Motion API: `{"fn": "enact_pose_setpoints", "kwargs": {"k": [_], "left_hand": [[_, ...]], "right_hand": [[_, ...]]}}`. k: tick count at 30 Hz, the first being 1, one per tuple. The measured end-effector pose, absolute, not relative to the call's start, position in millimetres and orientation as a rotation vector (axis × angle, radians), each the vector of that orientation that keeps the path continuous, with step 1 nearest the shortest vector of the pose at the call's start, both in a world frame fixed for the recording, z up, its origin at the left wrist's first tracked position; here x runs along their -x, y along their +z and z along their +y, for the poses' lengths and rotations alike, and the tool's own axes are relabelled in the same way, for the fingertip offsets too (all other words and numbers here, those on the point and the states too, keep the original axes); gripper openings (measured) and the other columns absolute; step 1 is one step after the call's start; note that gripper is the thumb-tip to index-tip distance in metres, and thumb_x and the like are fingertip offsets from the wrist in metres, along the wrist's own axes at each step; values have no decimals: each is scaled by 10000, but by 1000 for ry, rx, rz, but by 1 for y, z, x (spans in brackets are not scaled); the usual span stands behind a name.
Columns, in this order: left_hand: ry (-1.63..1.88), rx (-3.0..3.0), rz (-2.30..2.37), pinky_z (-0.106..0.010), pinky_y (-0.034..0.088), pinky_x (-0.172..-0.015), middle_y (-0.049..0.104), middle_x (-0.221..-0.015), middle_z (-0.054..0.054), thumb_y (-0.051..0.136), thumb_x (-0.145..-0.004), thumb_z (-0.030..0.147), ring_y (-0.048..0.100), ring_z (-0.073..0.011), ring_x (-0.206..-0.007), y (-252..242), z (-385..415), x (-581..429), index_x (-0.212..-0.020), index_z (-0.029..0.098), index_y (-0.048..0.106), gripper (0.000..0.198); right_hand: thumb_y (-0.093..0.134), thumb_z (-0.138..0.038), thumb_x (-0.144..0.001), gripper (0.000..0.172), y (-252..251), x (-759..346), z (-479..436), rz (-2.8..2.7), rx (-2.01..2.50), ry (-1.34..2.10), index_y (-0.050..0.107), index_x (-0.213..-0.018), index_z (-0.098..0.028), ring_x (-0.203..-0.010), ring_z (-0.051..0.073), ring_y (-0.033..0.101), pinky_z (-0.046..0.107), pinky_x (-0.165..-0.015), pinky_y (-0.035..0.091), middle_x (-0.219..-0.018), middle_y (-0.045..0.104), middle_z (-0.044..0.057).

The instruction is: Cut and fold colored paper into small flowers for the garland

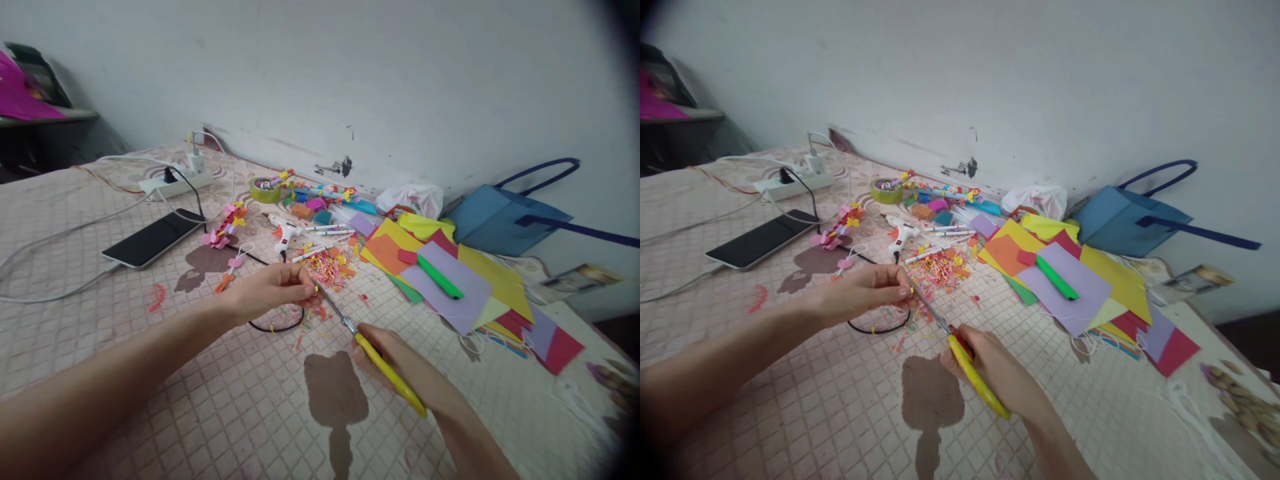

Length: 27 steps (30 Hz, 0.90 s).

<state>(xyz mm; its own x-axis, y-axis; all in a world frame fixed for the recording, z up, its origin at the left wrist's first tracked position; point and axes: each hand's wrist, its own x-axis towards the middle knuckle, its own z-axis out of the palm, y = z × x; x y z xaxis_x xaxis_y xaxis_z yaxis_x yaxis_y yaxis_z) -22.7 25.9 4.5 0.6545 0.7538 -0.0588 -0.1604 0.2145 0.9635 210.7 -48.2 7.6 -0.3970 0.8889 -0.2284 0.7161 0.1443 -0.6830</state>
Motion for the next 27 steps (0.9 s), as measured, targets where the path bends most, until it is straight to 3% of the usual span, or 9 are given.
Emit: {"fn": "enact_pose_setpoints", "kwargs": {"k": [8, 15, 19, 24, 27], "left_hand": [[732, -1264, 577, -252, 434, -718, 621, -775, -21, 602, -801, 209, 587, -109, -751, 0, 28, 22, -769, 131, 528, 112], [843, -1744, 653, -287, 432, -758, 603, -885, -58, 529, -849, 262, 561, -146, -821, 9, 18, 20, -838, 137, 558, 128], [806, -1630, 659, -268, 436, -724, 616, -835, -53, 559, -830, 288, 567, -137, -782, 6, 10, 13, -813, 133, 560, 155], [591, -986, 678, -238, 452, -674, 653, -820, -52, 639, -768, 312, 591, -95, -682, -9, -6, -4, -787, 124, 528, 220], [522, -904, 680, -234, 453, -661, 662, -793, -49, 659, -750, 319, 598, -96, -669, -15, -15, -10, -782, 121, 526, 241]], "right_hand": [[513, -279, -792, 178, 5, -212, -45, -2144, 1619, 1085, 440, -659, -186, -533, 100, 395, 213, -468, 293, -601, 472, -32], [554, -315, -749, 211, -10, -217, -37, -1900, 1644, 992, 436, -626, -190, -508, 96, 344, 217, -448, 273, -564, 393, -42], [634, -364, -691, 264, -15, -215, -35, -1636, 1581, 1046, 435, -641, -197, -476, 85, 312, 213, -419, 255, -546, 346, -62], [700, -324, -653, 290, -5, -197, -42, -1362, 1335, 1239, 495, -816, -199, -559, 99, 452, 221, -501, 371, -688, 508, -30], [681, -306, -691, 264, -4, -188, -45, -1318, 1262, 1252, 510, -864, -205, -634, 111, 519, 242, -583, 417, -825, 578, 2]]}}
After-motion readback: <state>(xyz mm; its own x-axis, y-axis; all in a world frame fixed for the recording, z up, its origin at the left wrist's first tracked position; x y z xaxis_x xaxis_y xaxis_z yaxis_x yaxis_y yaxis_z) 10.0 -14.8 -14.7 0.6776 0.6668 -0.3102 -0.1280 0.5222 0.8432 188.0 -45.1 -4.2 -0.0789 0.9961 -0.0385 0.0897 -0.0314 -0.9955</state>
